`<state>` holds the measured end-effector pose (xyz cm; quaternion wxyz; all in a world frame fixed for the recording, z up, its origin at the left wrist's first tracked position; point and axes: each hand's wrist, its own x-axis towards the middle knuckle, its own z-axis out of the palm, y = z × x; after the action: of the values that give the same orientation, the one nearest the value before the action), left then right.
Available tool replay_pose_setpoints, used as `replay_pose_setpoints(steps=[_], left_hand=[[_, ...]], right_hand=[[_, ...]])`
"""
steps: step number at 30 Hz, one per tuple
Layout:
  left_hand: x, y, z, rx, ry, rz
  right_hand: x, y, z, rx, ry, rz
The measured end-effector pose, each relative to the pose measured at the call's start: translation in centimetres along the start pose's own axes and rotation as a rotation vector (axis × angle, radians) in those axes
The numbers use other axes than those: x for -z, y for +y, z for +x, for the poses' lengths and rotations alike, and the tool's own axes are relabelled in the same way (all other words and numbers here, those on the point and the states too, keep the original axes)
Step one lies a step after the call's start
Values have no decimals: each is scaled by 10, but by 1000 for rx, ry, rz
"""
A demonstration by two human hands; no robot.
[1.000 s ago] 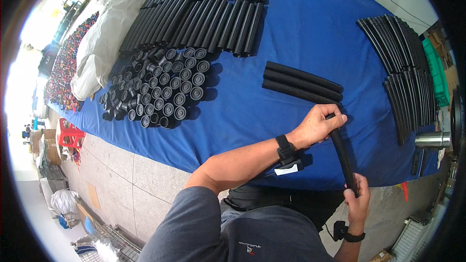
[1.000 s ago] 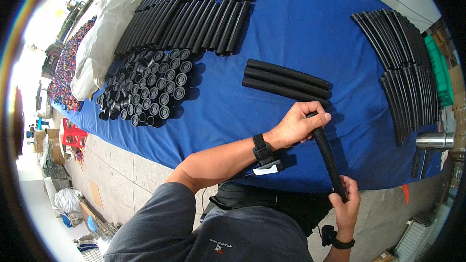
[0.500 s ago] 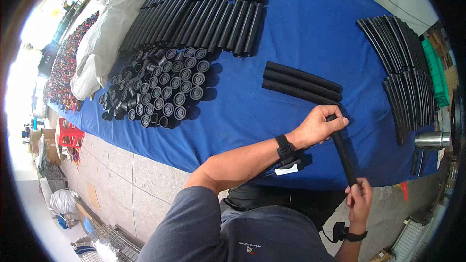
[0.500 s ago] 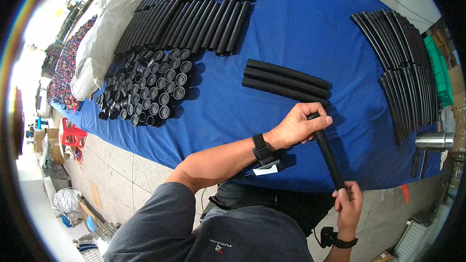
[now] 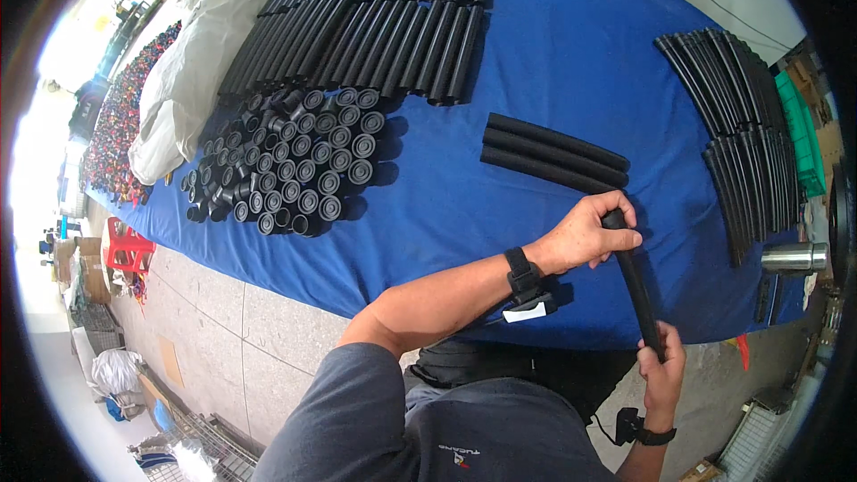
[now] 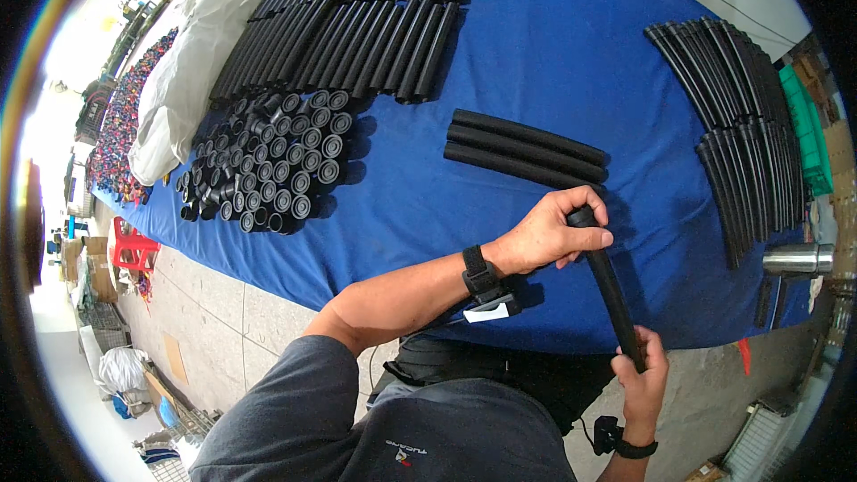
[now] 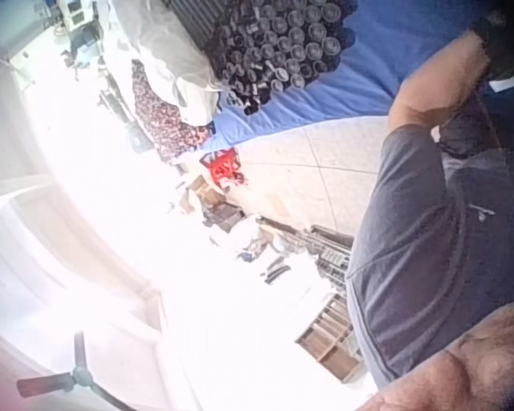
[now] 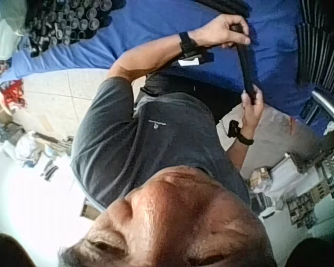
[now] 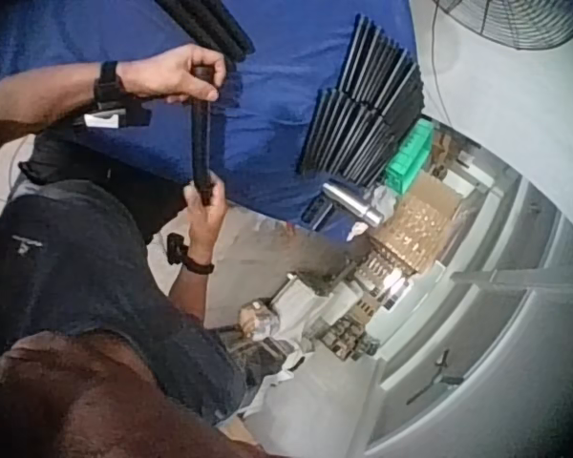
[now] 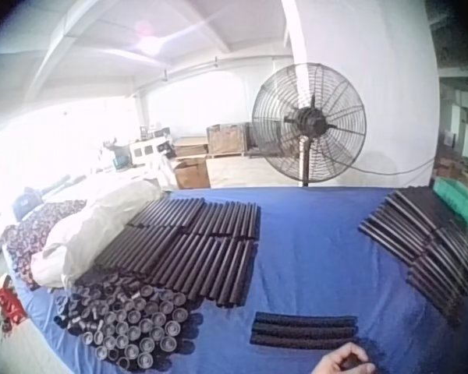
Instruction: The person repeatedly picks up small black cylindrical caps and longer black foam tubes from a blue-covered table. They insert the caps into the ends of the foam tubes and place the assembled units into a growing stack on the right side of the table.
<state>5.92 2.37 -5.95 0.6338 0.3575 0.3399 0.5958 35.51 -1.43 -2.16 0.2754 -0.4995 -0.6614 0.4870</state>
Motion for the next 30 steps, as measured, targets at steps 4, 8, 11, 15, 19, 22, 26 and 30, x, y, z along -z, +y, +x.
replay_pose_setpoints(steps=[4, 8, 11, 15, 19, 22, 26, 30], left_hand=[[1, -2, 1, 14, 29, 14], [2, -3, 1, 29, 33, 80], [1, -2, 1, 27, 56, 121], [1, 1, -1, 22, 38, 96], [0, 0, 1, 30, 58, 81], [1, -2, 2, 38, 80, 102], [1, -5, 2, 34, 59, 65], [1, -2, 1, 53, 87, 85]], right_hand=[[15, 16, 0, -89, -56, 120], [20, 9, 0, -253, -131, 277], [-2, 5, -3, -115, 36, 120], [11, 11, -2, -189, -101, 162], [9, 2, -1, -247, -123, 163], [4, 6, -2, -63, -54, 17], [24, 13, 0, -329, -132, 236], [6, 0, -2, -349, -46, 206]])
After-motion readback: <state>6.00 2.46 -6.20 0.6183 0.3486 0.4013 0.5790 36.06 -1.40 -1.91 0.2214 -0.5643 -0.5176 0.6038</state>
